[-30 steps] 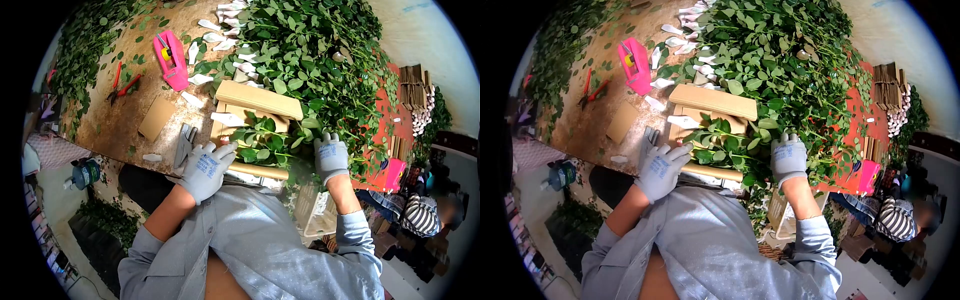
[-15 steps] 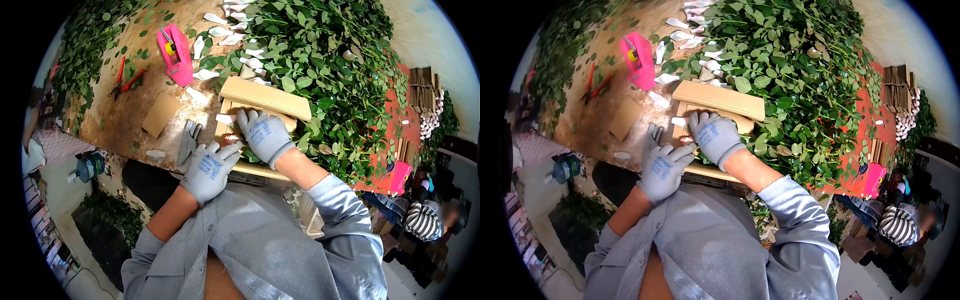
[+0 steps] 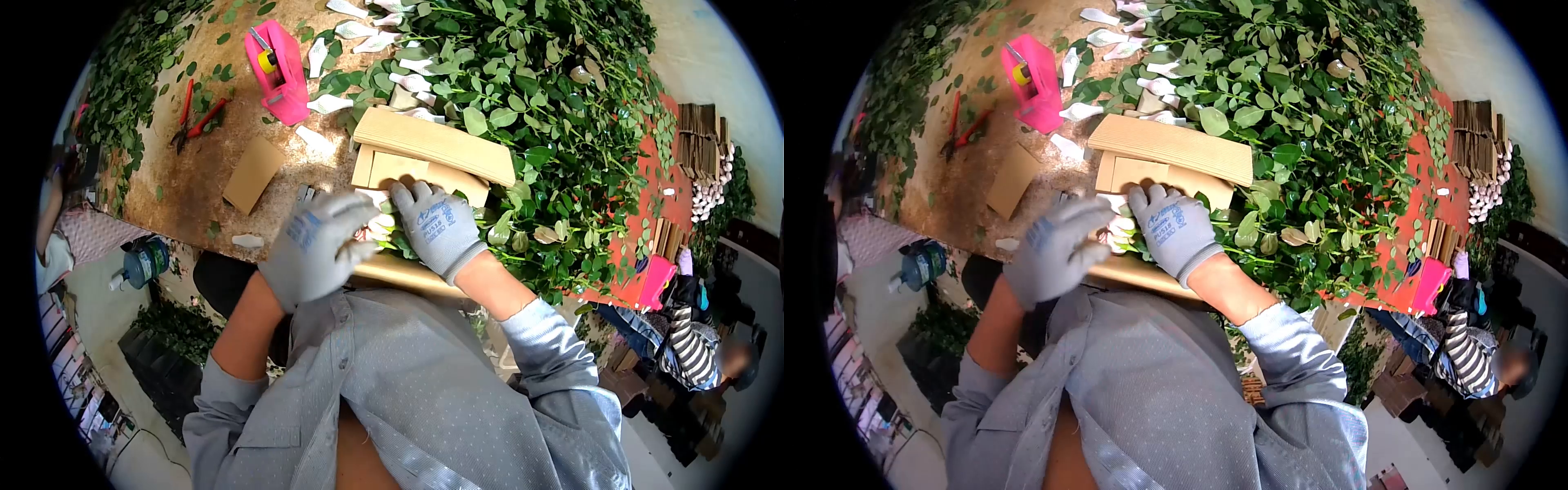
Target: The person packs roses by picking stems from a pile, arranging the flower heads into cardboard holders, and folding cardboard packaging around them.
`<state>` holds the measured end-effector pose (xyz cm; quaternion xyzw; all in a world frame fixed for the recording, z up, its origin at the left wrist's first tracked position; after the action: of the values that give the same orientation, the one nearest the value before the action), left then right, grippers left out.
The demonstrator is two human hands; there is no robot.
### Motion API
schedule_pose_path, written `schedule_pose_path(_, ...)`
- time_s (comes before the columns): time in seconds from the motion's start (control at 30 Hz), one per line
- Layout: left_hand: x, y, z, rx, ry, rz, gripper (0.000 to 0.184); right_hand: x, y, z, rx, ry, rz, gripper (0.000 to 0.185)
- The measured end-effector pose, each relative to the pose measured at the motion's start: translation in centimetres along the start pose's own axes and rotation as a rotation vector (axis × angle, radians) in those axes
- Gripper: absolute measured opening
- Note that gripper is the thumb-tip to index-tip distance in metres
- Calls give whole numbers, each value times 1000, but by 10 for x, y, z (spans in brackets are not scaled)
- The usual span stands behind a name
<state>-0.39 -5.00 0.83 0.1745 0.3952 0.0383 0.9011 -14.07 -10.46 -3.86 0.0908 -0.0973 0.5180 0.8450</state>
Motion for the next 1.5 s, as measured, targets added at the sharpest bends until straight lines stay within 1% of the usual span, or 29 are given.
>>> schedule_pose_path(0.03, -1, -8, 7, -91, -164, -24, 39, -1, 1, -1, -8, -4, 2, 35)
schedule_pose_path(0.07, 5, -16, 8, -93, -165, -19, 39, 0, 0, -3, -8, -6, 7, 35)
schedule_pose_path(0.13, 23, -32, -3, -35, -437, 12, 33, -3, -2, -9, 69, 16, -13, 36)
schedule_pose_path(0.17, 21, -35, -6, -73, -484, -57, 26, -4, -2, -9, 69, 15, -10, 36)
schedule_pose_path(0.2, 20, -38, -6, -70, -483, -55, 26, -6, -1, -7, 33, -16, -1, 36)
schedule_pose_path(0.27, 21, -45, -12, -44, -628, -59, 19, -7, 0, -5, 1, -52, 1, 36)
schedule_pose_path(0.3, 23, -47, -13, -39, -627, -61, 19, -8, -1, -6, 31, -49, -13, 37)
schedule_pose_path(0.37, 25, -47, -15, -35, -643, -127, 13, -10, -2, -8, 62, -58, -25, 38)
schedule_pose_path(0.5, 42, -45, -1, -98, -618, -156, 12, -13, -4, -13, 65, -67, -19, 38)
schedule_pose_path(0.57, 56, -34, 48, -450, -535, -178, 12, -14, -3, -17, 72, -25, -8, 36)
schedule_pose_path(0.6, 62, -29, 59, -452, -535, -178, 12, -14, -3, -16, 72, -23, -7, 36)
schedule_pose_path(0.67, 98, -26, 77, -273, -667, 273, 19, -7, -4, -13, 111, 13, 14, 35)
schedule_pose_path(0.7, 88, -20, 84, -279, -670, 280, 19, -4, -6, -9, 108, 13, 23, 35)
schedule_pose_path(0.77, 46, -3, 68, -129, -682, 128, 34, 1, -6, -11, 281, 37, 31, 39)
schedule_pose_path(0.83, 23, 8, 40, 83, -465, 106, 48, 2, -5, -10, 273, 16, 30, 41)
schedule_pose_path(0.9, -7, 26, 15, 44, -334, -142, 58, 1, -2, -8, 269, 1, 23, 44)
schedule_pose_path(0.97, -23, 29, -6, 45, -355, -170, 56, 2, -3, -1, 199, -76, 57, 50)
schedule_pose_path(1.0, -28, 30, -15, 44, -379, -192, 55, 3, -5, 7, 200, -74, 58, 50)
schedule_pose_path(1.03, -28, 29, -23, 56, -428, -183, 48, 4, -8, 13, 284, -105, 42, 51)
schedule_pose_path(1.07, -24, 27, -32, 53, -428, -181, 48, 5, -8, 14, 367, -136, 27, 53)
schedule_pose_path(1.13, -20, 25, -41, -60, -561, -220, 41, 5, -10, 9, 364, -146, 17, 56)
schedule_pose_path(1.17, -16, 23, -43, -44, -595, -182, 56, 4, -11, 4, 347, -118, 19, 49)
schedule_pose_path(1.2, -15, 21, -43, -44, -595, -183, 56, 3, -11, 0, 331, -90, 20, 42)
schedule_pose_path(1.23, -15, 19, -42, -53, -592, -199, 48, 1, -8, -6, 330, -87, 15, 42)
schedule_pose_path(1.27, -15, 17, -42, -61, -586, -216, 43, 0, -7, -7, 259, -89, 14, 42)
schedule_pose_path(1.3, -14, 17, -44, -45, -615, -215, 45, -1, -5, -5, 190, -91, 12, 42)
schedule_pose_path(1.33, -14, 16, -44, -43, -611, -222, 45, -1, -4, -5, 193, -88, 5, 42)
schedule_pose_path(1.4, -12, 13, -44, 3, -597, -192, 46, -2, -4, 0, 115, -121, -3, 44)
schedule_pose_path(1.5, -12, 12, -44, 39, -585, -149, 49, -3, -3, 1, 86, -140, -9, 46)
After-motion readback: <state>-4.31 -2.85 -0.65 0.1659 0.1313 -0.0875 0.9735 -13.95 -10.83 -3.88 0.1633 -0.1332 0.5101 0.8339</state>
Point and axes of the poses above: each hand's wrist, its own y-axis away from the middle knuckle, its own z-axis out of the back of the hand, x = y × z, the point moved 7 cm from there along -y, towards the middle knuckle, and after that the axes turned 12 degrees about z, right-handed, at the moved point
